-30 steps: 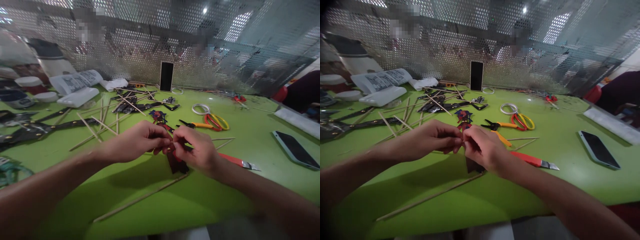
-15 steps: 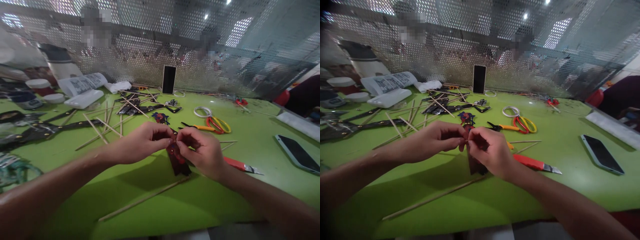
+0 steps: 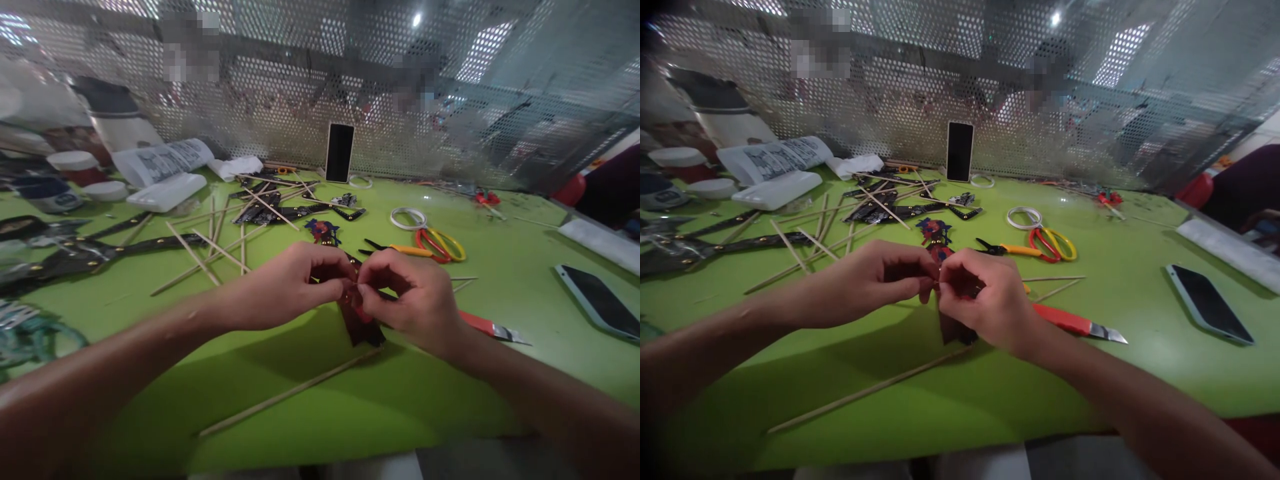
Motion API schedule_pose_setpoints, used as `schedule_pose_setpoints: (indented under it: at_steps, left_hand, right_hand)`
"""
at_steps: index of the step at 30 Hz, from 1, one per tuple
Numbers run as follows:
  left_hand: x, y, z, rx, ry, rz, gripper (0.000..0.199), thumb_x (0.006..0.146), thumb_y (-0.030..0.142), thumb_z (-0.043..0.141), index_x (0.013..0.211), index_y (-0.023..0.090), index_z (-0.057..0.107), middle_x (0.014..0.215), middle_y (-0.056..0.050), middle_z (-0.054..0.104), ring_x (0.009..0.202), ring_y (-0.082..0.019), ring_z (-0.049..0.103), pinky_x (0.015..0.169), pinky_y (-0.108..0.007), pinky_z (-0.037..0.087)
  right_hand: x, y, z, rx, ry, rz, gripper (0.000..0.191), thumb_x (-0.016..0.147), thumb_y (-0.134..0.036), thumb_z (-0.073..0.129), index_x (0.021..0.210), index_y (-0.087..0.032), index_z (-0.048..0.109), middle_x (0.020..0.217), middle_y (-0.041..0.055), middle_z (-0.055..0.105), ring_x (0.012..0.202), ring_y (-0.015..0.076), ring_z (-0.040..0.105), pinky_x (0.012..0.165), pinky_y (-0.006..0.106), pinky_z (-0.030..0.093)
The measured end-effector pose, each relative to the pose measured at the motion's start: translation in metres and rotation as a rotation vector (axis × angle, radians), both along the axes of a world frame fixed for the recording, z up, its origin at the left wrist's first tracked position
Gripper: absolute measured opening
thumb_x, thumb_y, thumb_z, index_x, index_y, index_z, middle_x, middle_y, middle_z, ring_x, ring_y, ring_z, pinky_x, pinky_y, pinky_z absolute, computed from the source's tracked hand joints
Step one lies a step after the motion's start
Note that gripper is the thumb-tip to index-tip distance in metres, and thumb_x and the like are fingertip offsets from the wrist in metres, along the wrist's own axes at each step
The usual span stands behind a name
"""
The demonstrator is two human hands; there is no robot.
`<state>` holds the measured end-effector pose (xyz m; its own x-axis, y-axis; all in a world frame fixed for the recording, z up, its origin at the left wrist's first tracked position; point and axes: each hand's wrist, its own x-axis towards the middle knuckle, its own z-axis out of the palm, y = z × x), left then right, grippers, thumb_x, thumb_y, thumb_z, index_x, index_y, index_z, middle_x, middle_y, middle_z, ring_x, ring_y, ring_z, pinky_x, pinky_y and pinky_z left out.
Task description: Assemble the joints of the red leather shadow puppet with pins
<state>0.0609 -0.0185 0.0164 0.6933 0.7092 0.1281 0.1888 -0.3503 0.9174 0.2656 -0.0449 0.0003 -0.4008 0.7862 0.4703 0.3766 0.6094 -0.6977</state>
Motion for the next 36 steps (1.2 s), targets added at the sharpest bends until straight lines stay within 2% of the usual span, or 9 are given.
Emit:
schedule_pose_setpoints:
  at_steps: [6, 19, 28, 31, 34, 36]
  left_hand:
    - [-0.001, -0.001, 0.0, 0.023, 0.034, 0.009, 0.015, 0.088, 0.014, 0.055, 0.09, 0.011, 0.07, 0.083, 0.0, 0.071, 0.077, -0.012, 0.06, 0.071, -0.02, 0.047]
    - [0.0, 0.001, 0.0, 0.036, 0.038, -0.01, 0.016, 0.087, 0.009, 0.054, 0.09, 0.012, 0.07, 0.081, 0.002, 0.071, 0.075, -0.01, 0.061, 0.068, -0.017, 0.046]
    - [0.003, -0.006, -0.004, 0.057, 0.051, 0.084, 0.012, 0.083, 0.016, 0.058, 0.086, 0.013, 0.069, 0.078, 0.0, 0.069, 0.072, -0.013, 0.061, 0.064, -0.022, 0.047]
    - [0.006, -0.008, -0.005, 0.071, 0.044, 0.13, 0.012, 0.084, 0.02, 0.058, 0.087, 0.013, 0.067, 0.082, -0.003, 0.07, 0.076, -0.016, 0.064, 0.068, -0.025, 0.051]
    - [0.009, -0.009, -0.007, 0.044, -0.011, 0.151, 0.013, 0.081, 0.018, 0.058, 0.092, 0.013, 0.063, 0.088, -0.004, 0.071, 0.08, -0.017, 0.067, 0.072, -0.028, 0.054]
    - [0.009, -0.01, -0.008, 0.048, -0.008, 0.165, 0.013, 0.078, 0.015, 0.058, 0.09, 0.013, 0.062, 0.086, -0.004, 0.07, 0.078, -0.018, 0.067, 0.07, -0.028, 0.054]
  right_hand:
    - [0.0, -0.001, -0.001, -0.093, 0.029, 0.008, 0.007, 0.083, -0.012, 0.063, 0.083, -0.018, 0.059, 0.069, -0.0025, 0.059, 0.057, 0.0104, 0.059, 0.054, 0.024, 0.05]
    - [0.001, -0.001, 0.004, -0.154, -0.024, 0.024, 0.004, 0.084, -0.013, 0.062, 0.083, -0.017, 0.061, 0.067, -0.0016, 0.063, 0.056, 0.0103, 0.059, 0.053, 0.023, 0.049]
    - [-0.002, -0.002, 0.004, -0.118, -0.036, -0.025, 0.006, 0.081, -0.014, 0.063, 0.079, -0.018, 0.06, 0.066, -0.0022, 0.061, 0.057, 0.0103, 0.056, 0.055, 0.023, 0.048]
    - [-0.002, 0.0, 0.003, -0.089, -0.041, -0.03, 0.006, 0.08, -0.013, 0.063, 0.08, -0.018, 0.06, 0.069, -0.002, 0.06, 0.059, 0.0103, 0.056, 0.056, 0.023, 0.048]
    - [-0.002, 0.001, 0.003, -0.042, -0.08, -0.028, 0.007, 0.08, -0.012, 0.064, 0.08, -0.018, 0.06, 0.069, -0.0025, 0.059, 0.059, 0.0096, 0.053, 0.055, 0.022, 0.045]
    - [-0.002, 0.0, 0.003, 0.028, -0.134, -0.027, 0.009, 0.079, -0.01, 0.064, 0.08, -0.018, 0.06, 0.068, -0.003, 0.058, 0.059, 0.009, 0.051, 0.054, 0.021, 0.043]
